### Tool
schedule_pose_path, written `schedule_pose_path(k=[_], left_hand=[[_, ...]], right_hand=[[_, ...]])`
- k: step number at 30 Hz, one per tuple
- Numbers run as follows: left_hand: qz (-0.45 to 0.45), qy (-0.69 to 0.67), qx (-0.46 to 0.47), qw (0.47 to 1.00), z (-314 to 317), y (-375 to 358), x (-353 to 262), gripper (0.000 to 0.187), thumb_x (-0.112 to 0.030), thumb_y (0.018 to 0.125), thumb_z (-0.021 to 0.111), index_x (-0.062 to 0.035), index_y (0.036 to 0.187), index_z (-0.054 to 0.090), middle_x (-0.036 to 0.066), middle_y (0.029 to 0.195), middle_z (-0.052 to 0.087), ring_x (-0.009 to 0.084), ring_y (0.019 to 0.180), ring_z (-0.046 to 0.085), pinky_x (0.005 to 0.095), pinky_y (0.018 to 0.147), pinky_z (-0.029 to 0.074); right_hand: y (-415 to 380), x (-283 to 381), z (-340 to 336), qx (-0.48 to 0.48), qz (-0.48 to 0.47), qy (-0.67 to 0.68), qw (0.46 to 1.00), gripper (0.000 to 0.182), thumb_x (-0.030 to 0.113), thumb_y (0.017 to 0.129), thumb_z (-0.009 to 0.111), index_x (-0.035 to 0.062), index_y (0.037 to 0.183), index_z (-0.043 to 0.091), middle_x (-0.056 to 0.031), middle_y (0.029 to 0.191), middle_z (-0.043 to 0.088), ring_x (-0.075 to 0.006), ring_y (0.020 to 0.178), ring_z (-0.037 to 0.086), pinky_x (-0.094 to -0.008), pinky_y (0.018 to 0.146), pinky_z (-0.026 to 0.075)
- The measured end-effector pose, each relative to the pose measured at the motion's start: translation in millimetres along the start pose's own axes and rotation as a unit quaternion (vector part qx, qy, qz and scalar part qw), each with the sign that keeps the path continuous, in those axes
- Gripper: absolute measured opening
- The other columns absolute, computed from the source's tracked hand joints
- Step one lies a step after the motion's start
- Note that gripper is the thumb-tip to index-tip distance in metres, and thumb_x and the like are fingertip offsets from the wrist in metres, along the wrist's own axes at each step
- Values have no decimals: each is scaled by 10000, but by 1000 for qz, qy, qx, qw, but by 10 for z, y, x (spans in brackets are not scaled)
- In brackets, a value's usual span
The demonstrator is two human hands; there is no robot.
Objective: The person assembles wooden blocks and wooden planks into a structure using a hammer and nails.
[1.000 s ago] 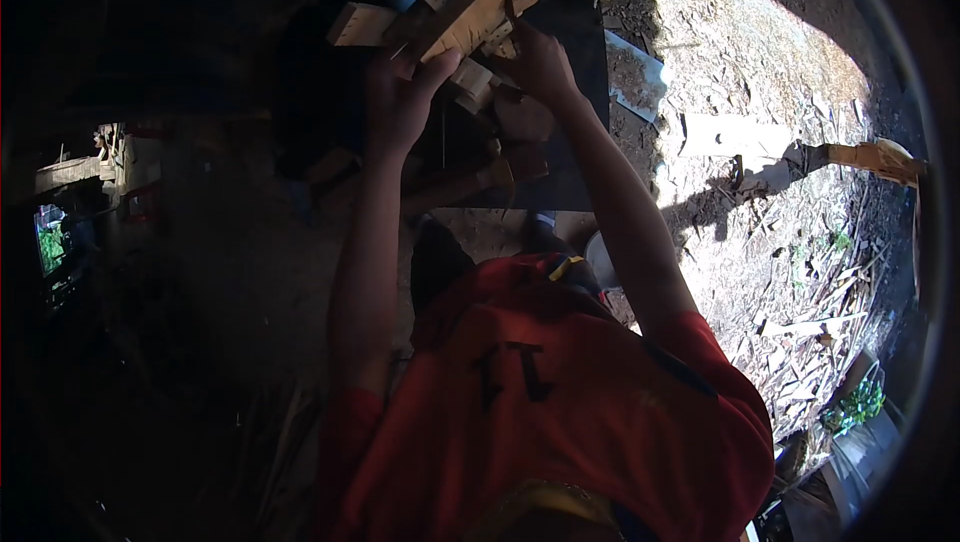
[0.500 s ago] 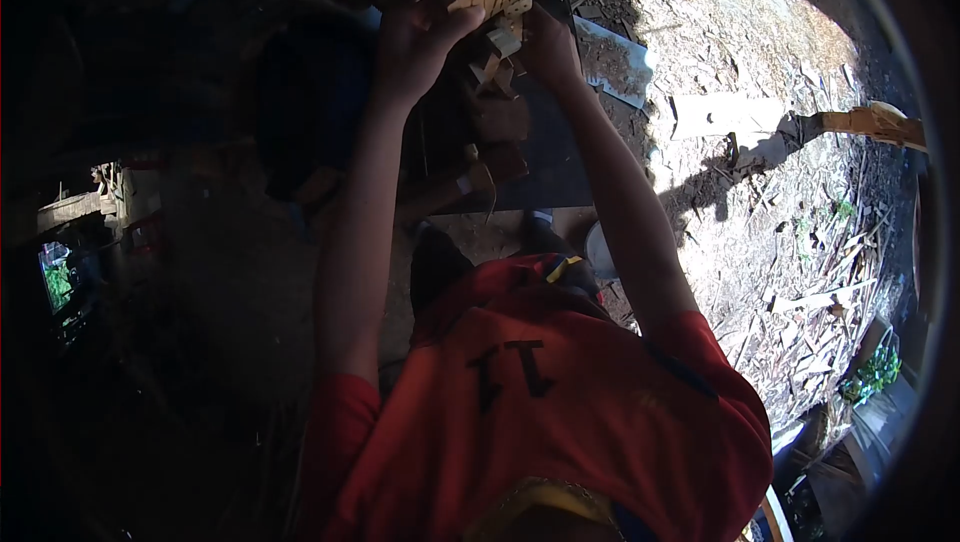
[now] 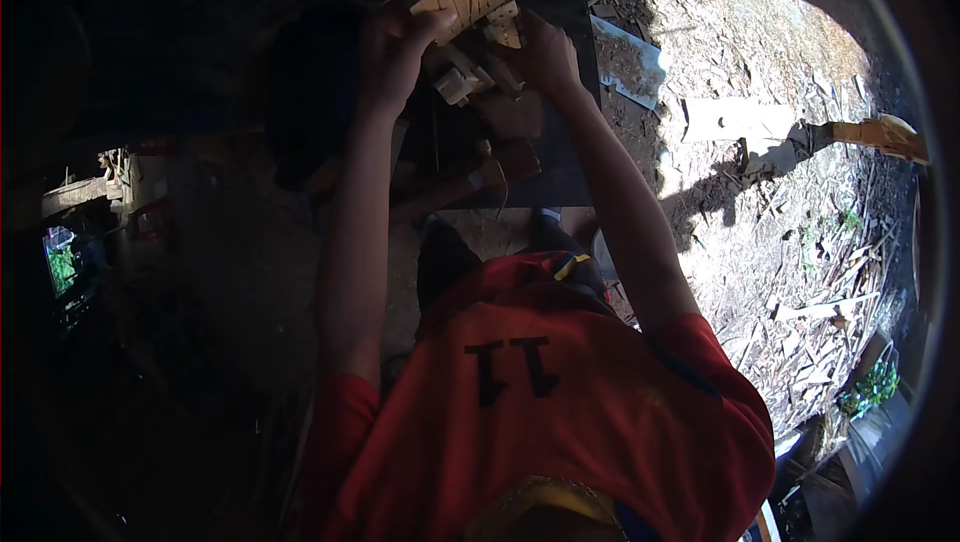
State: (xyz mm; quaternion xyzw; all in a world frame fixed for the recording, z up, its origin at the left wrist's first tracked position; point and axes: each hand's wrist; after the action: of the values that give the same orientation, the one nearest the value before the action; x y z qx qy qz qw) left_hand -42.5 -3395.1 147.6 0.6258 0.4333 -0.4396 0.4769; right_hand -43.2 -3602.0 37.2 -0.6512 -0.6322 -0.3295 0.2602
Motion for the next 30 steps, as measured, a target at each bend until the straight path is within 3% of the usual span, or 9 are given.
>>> schedule_pose_path(k=[10,17,23,24,27,30], left_hand=[[-40,-78,-9,996,321,-13,67,375,-330,867,759,0,1039,714,1,867,679,74,805,584,290,730,462],[-50,-40,39,997,429,204,466,338,-356,856,771,-35,948,721,-26,774,637,60,745,563,270,689,438],[-43,-34,82,995,447,352,727,329,-355,852,792,-44,945,737,-36,758,645,52,716,566,253,670,428],[-35,-71,68,995,530,340,601,323,-340,868,780,-39,983,751,-16,808,689,55,785,616,254,721,459],[-27,1,121,992,392,438,691,425,-312,894,744,-14,1195,710,34,1104,730,116,1059,656,303,959,484],[-76,3,161,984,363,494,736,517,-463,927,751,-79,1265,671,59,989,705,167,907,701,349,839,550]], right_hand=[[101,-374,23,-30,-1,8,1000,557,384,787,830,142,1257,654,-177,1081,759,-406,1031,713,-517,862,564],[183,-839,115,-51,-3,7,999,612,423,804,826,161,1322,633,-185,1084,759,-405,1045,714,-510,863,566],[195,-1059,191,-59,-8,50,997,607,450,818,829,116,1285,633,-192,1100,741,-412,1057,703,-505,877,559],[183,-1069,200,-74,-23,50,996,605,448,818,831,107,1278,633,-190,1121,725,-409,1069,695,-502,882,558],[175,-1073,200,-106,-57,41,992,614,442,819,836,88,1274,626,-186,1185,672,-409,1108,667,-497,898,555],[101,-1062,171,-123,-41,10,991,639,424,820,837,80,1303,601,-186,1238,623,-424,1152,633,-506,921,545]])
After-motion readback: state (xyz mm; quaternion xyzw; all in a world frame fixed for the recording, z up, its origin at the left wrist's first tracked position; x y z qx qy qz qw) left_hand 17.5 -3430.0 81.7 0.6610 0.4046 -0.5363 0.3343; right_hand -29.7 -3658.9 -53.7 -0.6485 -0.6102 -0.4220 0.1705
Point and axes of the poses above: each hand's wrist, its own y-axis towards the middle knuckle, its own z-axis out of the palm, x = y × z
